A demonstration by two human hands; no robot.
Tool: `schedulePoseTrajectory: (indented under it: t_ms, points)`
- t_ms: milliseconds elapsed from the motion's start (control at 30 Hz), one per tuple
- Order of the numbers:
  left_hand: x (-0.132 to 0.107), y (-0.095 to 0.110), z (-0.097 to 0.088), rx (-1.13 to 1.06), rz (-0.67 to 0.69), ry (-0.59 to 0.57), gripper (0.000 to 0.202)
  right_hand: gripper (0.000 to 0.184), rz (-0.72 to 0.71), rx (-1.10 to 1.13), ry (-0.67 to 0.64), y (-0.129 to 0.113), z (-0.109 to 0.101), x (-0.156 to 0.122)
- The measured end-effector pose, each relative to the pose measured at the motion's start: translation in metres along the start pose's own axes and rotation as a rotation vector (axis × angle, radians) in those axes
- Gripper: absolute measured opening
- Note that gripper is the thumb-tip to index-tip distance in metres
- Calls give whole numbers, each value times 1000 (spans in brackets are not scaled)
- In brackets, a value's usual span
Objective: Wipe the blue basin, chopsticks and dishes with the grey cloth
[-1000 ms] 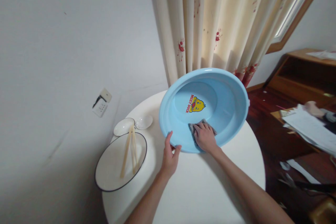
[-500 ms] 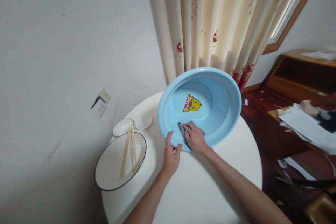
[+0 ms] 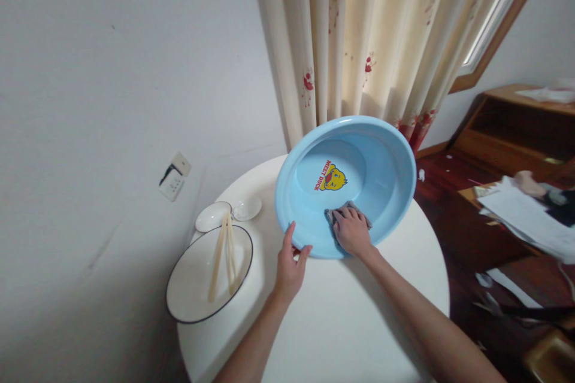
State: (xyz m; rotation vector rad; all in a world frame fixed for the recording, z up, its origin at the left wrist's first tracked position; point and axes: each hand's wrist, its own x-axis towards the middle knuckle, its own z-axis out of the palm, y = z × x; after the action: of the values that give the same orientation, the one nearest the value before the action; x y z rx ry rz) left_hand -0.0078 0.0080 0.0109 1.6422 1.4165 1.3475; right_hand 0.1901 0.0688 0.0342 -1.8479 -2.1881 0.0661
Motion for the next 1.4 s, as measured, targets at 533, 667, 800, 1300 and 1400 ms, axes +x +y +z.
schedulePoseTrajectory:
  t_ms: [533,667,800,1300,1400]
  points:
    - [-3,-4,3,35,13,-31,58,48,-144,306,-76,-35,4,2]
    - [-1,-2,0,26,-13,-62,59,47,-148,280,-73,-33,3,2]
    - [3,3,-5,31,10,-51,58,44,-135,167,-112,-21,-1,5]
    - [2,4,-6,96,33,9,53,36,-18,29,-39,-10,-4,2]
    - [0,2,1,78,24,-54,59,37,9,54,-35,-13,-1,2]
